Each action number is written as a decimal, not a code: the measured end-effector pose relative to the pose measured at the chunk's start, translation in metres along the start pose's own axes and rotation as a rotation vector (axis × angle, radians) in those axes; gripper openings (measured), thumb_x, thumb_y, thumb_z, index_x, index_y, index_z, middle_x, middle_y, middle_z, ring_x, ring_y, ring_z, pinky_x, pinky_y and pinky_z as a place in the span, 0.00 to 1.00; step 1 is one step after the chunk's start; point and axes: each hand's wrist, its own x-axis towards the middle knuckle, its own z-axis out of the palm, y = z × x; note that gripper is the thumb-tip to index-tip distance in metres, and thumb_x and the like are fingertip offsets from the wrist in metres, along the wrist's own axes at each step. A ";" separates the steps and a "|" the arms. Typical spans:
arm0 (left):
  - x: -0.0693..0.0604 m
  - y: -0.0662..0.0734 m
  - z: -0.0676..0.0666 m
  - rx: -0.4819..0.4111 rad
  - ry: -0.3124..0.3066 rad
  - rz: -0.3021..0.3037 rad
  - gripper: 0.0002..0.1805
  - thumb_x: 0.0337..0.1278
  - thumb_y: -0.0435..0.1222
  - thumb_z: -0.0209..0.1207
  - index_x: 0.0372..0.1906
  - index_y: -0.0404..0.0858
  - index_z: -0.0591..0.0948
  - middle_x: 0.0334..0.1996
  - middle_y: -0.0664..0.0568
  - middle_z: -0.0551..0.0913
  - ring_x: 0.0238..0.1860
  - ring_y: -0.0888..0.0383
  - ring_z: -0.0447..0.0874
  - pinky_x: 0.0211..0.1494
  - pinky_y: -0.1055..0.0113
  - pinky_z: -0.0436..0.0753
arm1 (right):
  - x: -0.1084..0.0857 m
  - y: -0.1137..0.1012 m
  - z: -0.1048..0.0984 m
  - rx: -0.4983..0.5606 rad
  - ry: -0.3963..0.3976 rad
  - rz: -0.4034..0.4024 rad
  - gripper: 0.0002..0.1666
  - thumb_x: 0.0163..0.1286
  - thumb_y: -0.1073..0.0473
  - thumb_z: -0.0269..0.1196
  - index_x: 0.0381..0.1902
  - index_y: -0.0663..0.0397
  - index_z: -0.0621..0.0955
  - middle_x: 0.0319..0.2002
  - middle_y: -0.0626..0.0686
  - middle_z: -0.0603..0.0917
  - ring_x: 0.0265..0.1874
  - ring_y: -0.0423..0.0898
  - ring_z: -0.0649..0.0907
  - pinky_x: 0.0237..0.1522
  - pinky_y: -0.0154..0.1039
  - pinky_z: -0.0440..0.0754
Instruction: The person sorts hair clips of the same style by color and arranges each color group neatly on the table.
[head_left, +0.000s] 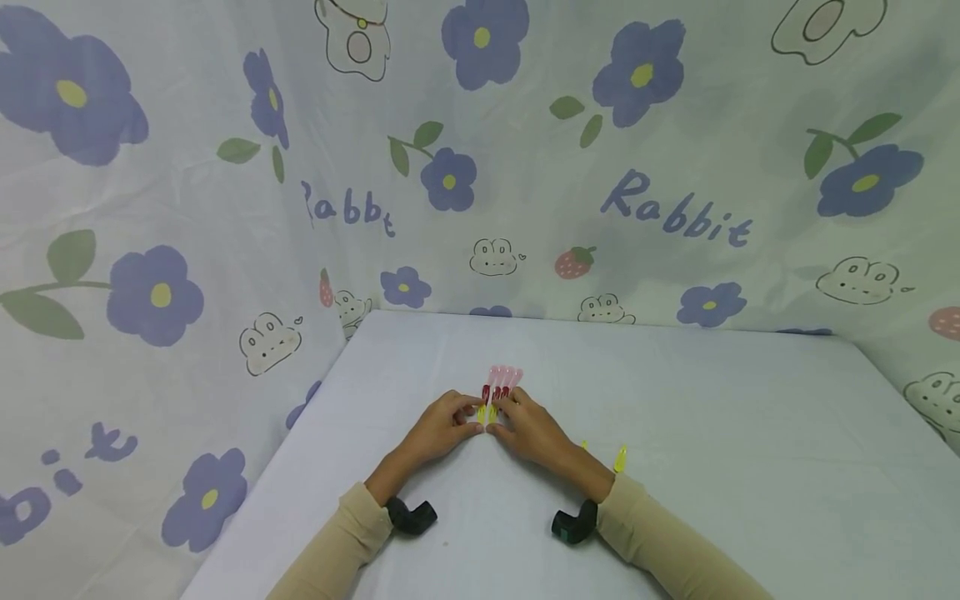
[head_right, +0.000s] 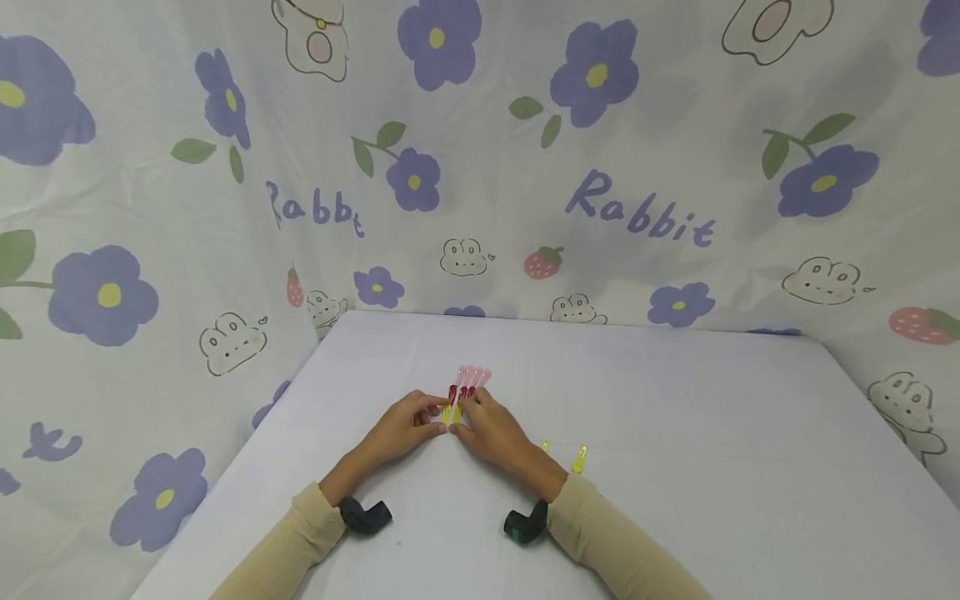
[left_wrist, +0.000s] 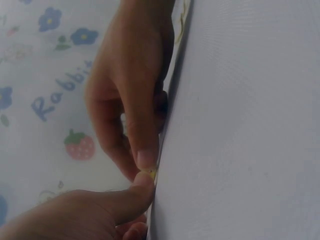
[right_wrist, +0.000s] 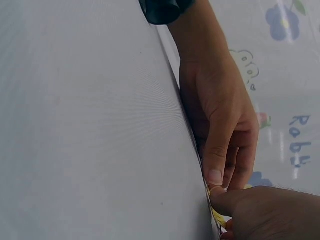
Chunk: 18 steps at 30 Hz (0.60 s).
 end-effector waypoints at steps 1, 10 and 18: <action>0.000 0.000 0.000 0.000 0.002 -0.001 0.24 0.59 0.39 0.69 0.60 0.41 0.81 0.41 0.53 0.79 0.36 0.63 0.76 0.41 0.70 0.77 | 0.000 0.000 0.000 -0.003 0.000 0.001 0.26 0.65 0.49 0.70 0.54 0.60 0.83 0.36 0.49 0.72 0.28 0.38 0.70 0.31 0.30 0.71; 0.000 0.001 0.001 0.003 -0.001 -0.012 0.24 0.59 0.39 0.69 0.60 0.42 0.82 0.40 0.54 0.79 0.35 0.64 0.75 0.39 0.71 0.76 | 0.000 0.001 0.001 -0.004 -0.008 0.008 0.26 0.65 0.49 0.70 0.54 0.60 0.83 0.36 0.48 0.72 0.28 0.38 0.69 0.31 0.30 0.70; 0.001 -0.001 0.002 0.004 0.005 -0.010 0.23 0.59 0.39 0.68 0.60 0.42 0.82 0.40 0.54 0.79 0.35 0.64 0.75 0.39 0.71 0.75 | 0.001 0.001 0.002 -0.009 -0.001 0.008 0.26 0.65 0.49 0.71 0.55 0.60 0.83 0.37 0.48 0.72 0.28 0.37 0.70 0.31 0.29 0.71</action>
